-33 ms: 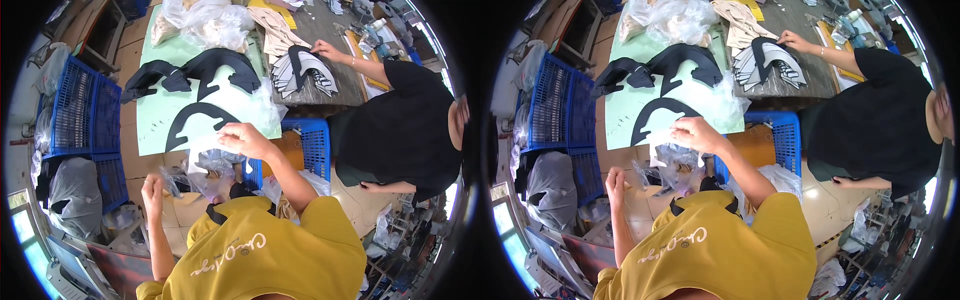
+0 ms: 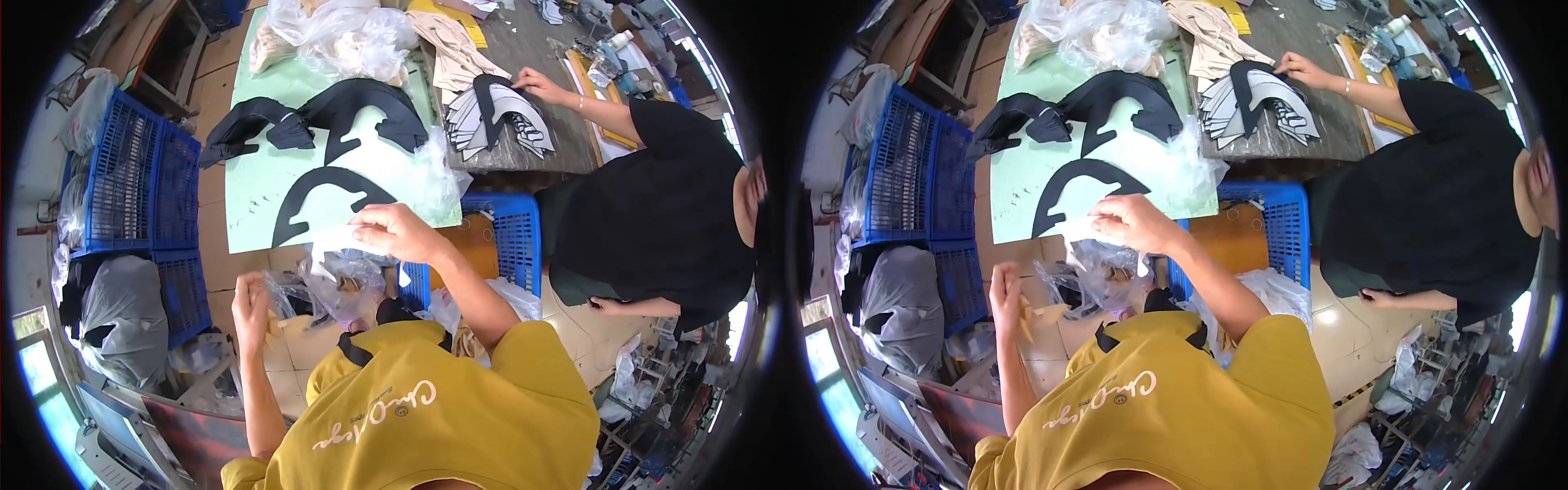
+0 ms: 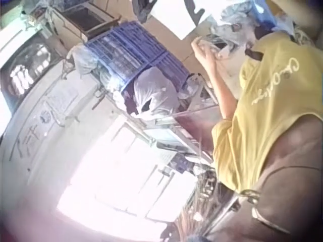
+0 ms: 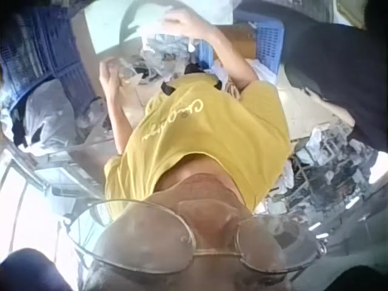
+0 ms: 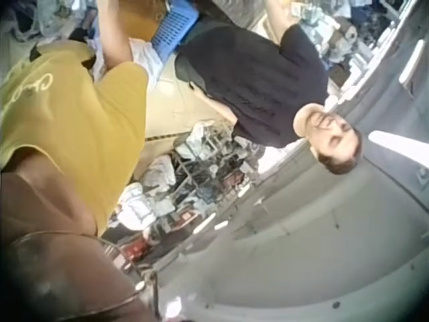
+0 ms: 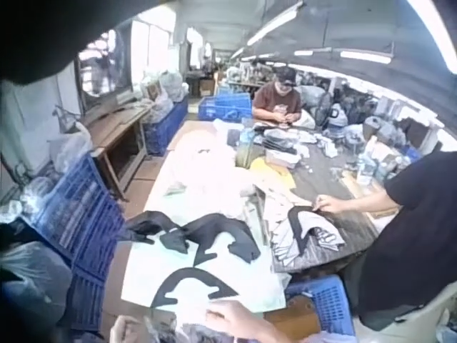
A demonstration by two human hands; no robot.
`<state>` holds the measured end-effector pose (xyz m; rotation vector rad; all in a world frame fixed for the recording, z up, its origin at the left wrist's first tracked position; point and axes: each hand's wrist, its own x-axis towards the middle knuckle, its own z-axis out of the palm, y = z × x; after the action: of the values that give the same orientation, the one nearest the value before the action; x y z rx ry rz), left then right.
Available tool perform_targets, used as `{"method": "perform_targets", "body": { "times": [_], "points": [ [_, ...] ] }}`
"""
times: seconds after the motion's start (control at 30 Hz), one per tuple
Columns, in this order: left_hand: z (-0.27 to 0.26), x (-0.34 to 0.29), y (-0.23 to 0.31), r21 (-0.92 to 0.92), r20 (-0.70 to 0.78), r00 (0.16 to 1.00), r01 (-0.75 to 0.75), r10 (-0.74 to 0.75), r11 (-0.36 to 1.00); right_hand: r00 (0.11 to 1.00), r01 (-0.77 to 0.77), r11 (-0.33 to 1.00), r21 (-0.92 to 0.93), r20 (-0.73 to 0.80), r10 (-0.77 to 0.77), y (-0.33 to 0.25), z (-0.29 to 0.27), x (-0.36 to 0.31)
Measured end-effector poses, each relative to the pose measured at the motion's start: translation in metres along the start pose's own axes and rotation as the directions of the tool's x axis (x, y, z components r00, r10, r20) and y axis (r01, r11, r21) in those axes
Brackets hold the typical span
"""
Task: Organize and sort various shoe upper components into plastic bags and crates.
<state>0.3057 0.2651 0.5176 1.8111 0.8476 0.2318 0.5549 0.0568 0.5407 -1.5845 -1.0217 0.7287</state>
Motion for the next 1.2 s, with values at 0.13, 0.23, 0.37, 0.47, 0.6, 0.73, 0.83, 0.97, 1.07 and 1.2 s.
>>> {"method": "perform_targets", "body": {
  "times": [0.13, 0.23, 0.37, 0.47, 0.6, 0.73, 0.83, 0.97, 1.07, 1.2],
  "points": [
    [0.017, 0.023, 0.001, -0.258, 0.319, 0.947, 0.050, 0.036, 0.965, 0.994, 0.015, 0.999, -0.033, 0.112, -0.011, 0.001, 0.026, 0.009],
    [0.039, 0.037, -0.023, -0.388, 0.522, 0.853, 0.250, -0.011, 0.887, 0.981, -0.155, 0.979, 0.133, 0.137, 0.137, 0.003, 0.024, 0.010],
    [0.061, 0.040, -0.040, -0.430, 0.600, 0.755, 0.583, -0.265, 0.689, 0.927, -0.358, 0.914, 0.192, 0.191, 0.323, 0.001, 0.010, 0.017],
    [0.059, 0.046, -0.051, -0.447, 0.706, 0.702, 0.543, -0.092, 0.711, 0.912, -0.387, 0.902, 0.191, 0.221, 0.344, 0.018, 0.005, 0.020],
    [0.060, 0.039, -0.061, -0.367, 0.623, 0.777, 0.393, -0.091, 0.844, 0.904, -0.426, 0.877, 0.224, 0.154, 0.400, 0.049, 0.001, 0.017],
    [0.051, 0.059, -0.057, -0.258, 0.512, 0.851, 0.279, -0.114, 0.925, 0.900, -0.436, 0.873, 0.220, 0.096, 0.425, 0.086, 0.003, 0.024],
    [0.036, 0.095, -0.035, -0.152, 0.408, 0.906, 0.188, -0.111, 0.970, 0.909, -0.414, 0.886, 0.209, 0.048, 0.414, 0.106, 0.003, 0.046],
    [0.032, 0.153, -0.008, 0.154, 0.239, 0.971, -0.032, -0.006, 0.987, 0.934, -0.342, 0.939, -0.029, -0.119, 0.337, 0.131, -0.007, 0.084],
    [0.041, 0.172, -0.006, 0.276, 0.250, 0.968, -0.062, -0.010, 0.959, 0.923, -0.372, 0.909, -0.187, -0.179, 0.341, 0.137, -0.008, 0.104],
    [0.053, 0.181, -0.025, 0.338, 0.255, 0.965, -0.154, 0.067, 0.929, 0.913, -0.396, 0.882, -0.257, -0.215, 0.347, 0.148, -0.004, 0.110]
  ]
}}
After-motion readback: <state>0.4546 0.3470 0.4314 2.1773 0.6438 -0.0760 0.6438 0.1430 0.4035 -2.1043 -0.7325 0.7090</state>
